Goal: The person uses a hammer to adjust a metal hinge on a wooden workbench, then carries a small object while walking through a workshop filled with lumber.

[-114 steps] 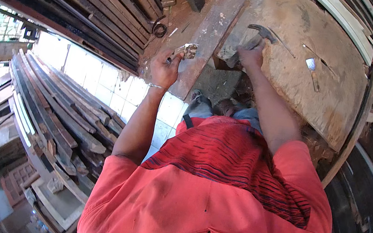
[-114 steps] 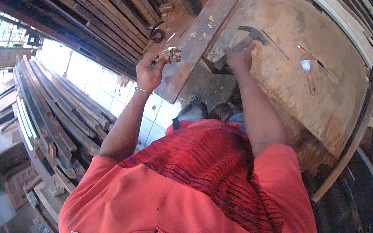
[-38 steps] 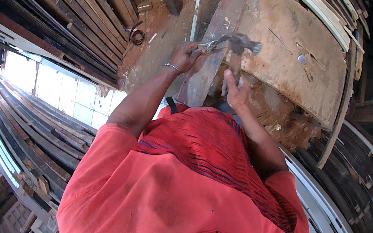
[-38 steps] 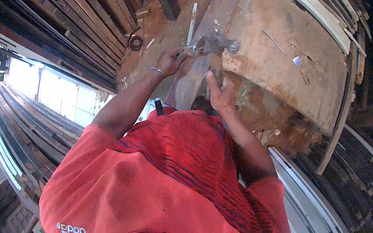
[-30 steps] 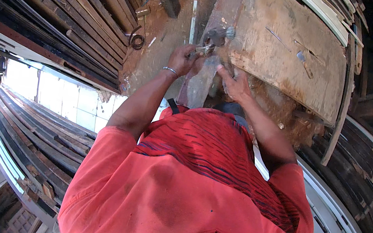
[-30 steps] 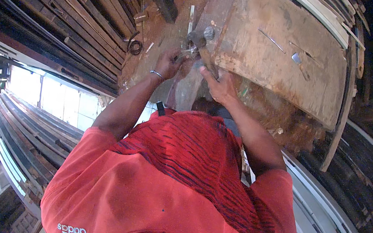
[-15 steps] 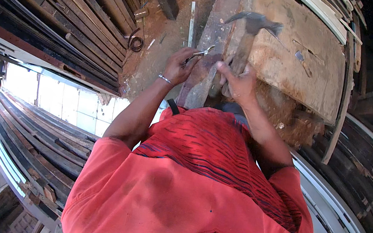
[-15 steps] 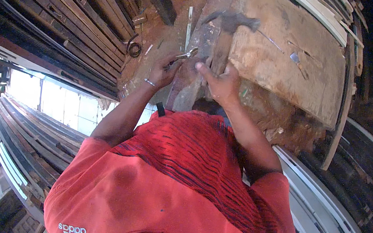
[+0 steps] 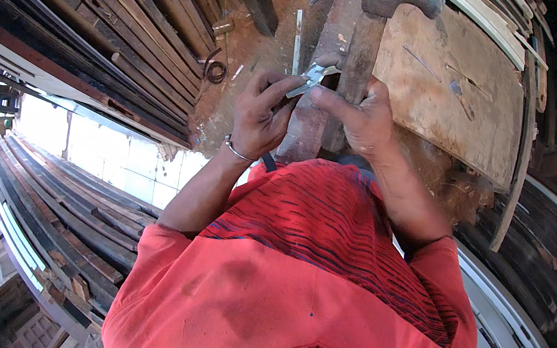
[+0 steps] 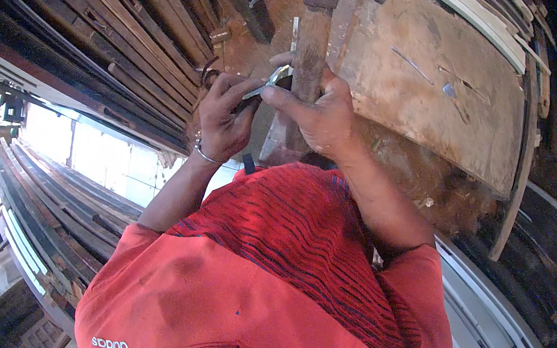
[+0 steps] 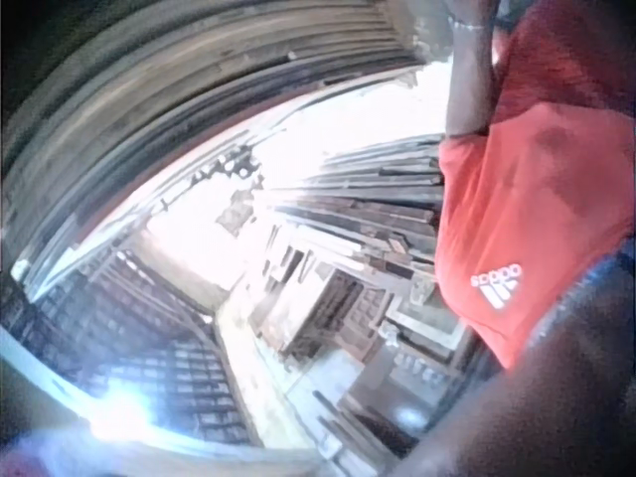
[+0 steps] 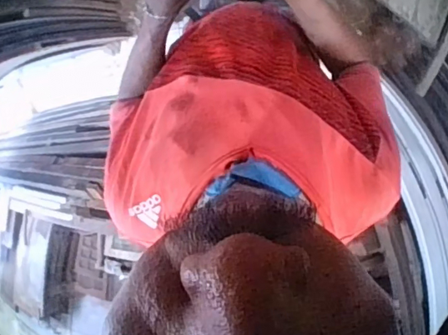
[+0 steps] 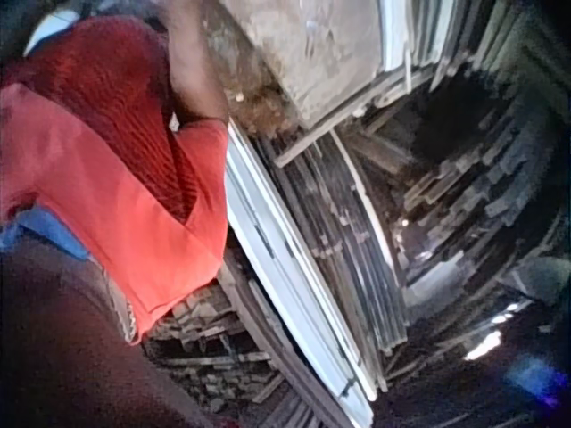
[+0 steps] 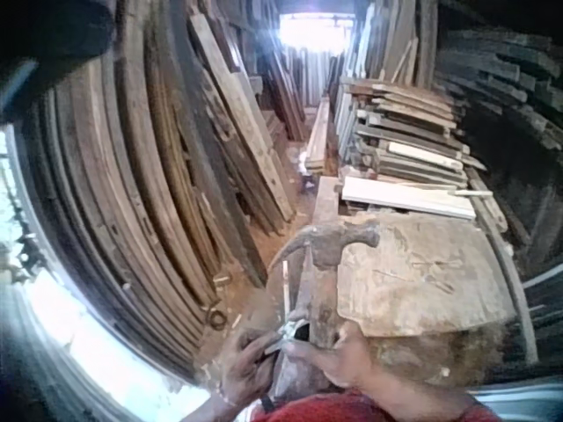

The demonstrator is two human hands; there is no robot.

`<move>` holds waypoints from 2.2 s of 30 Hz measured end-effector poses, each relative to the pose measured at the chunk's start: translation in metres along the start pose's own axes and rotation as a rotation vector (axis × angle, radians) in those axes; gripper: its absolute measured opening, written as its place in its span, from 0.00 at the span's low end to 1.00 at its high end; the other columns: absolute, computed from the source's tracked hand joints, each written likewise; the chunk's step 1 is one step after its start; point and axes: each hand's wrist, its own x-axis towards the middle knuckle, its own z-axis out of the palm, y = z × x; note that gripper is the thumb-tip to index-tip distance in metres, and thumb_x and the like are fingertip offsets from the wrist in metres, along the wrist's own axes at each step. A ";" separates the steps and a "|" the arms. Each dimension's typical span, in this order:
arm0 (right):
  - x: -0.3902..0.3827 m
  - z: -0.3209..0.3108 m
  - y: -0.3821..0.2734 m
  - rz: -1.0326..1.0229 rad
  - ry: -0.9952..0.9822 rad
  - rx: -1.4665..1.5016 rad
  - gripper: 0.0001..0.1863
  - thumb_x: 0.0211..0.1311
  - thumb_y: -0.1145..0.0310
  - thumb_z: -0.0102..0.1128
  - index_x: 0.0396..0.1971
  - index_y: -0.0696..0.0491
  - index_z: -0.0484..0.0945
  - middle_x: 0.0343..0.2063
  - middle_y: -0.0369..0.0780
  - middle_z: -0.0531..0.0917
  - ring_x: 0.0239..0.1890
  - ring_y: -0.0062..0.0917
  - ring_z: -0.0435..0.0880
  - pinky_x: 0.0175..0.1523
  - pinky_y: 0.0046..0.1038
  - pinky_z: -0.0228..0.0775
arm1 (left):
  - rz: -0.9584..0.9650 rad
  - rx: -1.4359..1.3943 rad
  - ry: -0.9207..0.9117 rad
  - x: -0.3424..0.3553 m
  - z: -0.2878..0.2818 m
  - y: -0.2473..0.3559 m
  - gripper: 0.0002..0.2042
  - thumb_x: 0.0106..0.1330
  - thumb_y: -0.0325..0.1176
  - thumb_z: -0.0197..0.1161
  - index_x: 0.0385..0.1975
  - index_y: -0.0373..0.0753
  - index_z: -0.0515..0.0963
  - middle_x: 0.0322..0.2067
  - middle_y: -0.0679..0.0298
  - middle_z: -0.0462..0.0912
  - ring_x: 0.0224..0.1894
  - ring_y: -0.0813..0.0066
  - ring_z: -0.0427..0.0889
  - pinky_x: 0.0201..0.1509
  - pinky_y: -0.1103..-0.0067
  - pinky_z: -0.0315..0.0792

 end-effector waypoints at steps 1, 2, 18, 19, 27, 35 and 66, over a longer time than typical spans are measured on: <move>0.000 0.000 -0.003 0.024 -0.032 0.039 0.23 0.53 0.70 0.72 0.50 0.55 0.78 0.33 0.33 0.82 0.37 0.15 0.78 0.42 0.21 0.72 | 0.034 0.002 0.025 0.001 -0.002 0.000 0.15 0.54 0.18 0.65 0.43 0.39 0.82 0.32 0.58 0.78 0.31 0.64 0.80 0.33 0.76 0.72; 0.001 0.002 -0.004 0.018 -0.036 0.040 0.23 0.53 0.70 0.72 0.50 0.55 0.78 0.33 0.33 0.82 0.37 0.15 0.78 0.42 0.21 0.72 | 0.039 0.007 0.030 0.003 -0.005 0.001 0.15 0.54 0.18 0.65 0.43 0.39 0.82 0.32 0.58 0.78 0.31 0.64 0.80 0.33 0.76 0.72; 0.005 0.009 -0.025 -0.014 -0.185 0.139 0.15 0.56 0.69 0.68 0.43 0.56 0.80 0.35 0.33 0.82 0.39 0.17 0.77 0.46 0.22 0.69 | 0.035 0.012 0.125 0.006 -0.022 0.008 0.14 0.55 0.18 0.67 0.42 0.38 0.82 0.31 0.59 0.78 0.32 0.67 0.77 0.35 0.77 0.70; 0.005 0.009 -0.026 0.020 -0.186 0.152 0.14 0.56 0.69 0.68 0.42 0.56 0.80 0.35 0.33 0.82 0.39 0.17 0.77 0.47 0.23 0.69 | 0.023 0.015 0.101 0.005 -0.022 0.007 0.14 0.57 0.19 0.67 0.43 0.38 0.81 0.34 0.58 0.79 0.35 0.67 0.78 0.39 0.78 0.71; 0.009 -0.009 -0.014 -0.155 -0.197 0.075 0.14 0.51 0.67 0.67 0.37 0.57 0.80 0.40 0.40 0.81 0.47 0.27 0.77 0.55 0.32 0.66 | -0.920 -1.157 0.036 0.001 -0.023 -0.008 0.19 0.66 0.36 0.61 0.55 0.37 0.72 0.31 0.69 0.75 0.20 0.84 0.68 0.21 0.86 0.64; -0.004 -0.024 -0.001 -0.156 -0.203 -0.025 0.13 0.51 0.68 0.68 0.36 0.58 0.80 0.43 0.41 0.81 0.48 0.26 0.77 0.58 0.32 0.65 | -0.852 -1.309 -0.061 0.022 -0.012 0.003 0.20 0.65 0.33 0.65 0.55 0.40 0.71 0.23 0.74 0.71 0.19 0.86 0.67 0.23 0.87 0.61; -0.042 -0.073 0.119 0.450 0.178 -0.332 0.19 0.59 0.54 0.67 0.36 0.57 0.80 0.23 0.34 0.79 0.26 0.18 0.74 0.34 0.26 0.70 | -0.491 -0.357 -0.388 -0.012 0.096 -0.161 0.10 0.63 0.29 0.66 0.42 0.36 0.83 0.36 0.63 0.86 0.37 0.74 0.82 0.46 0.77 0.74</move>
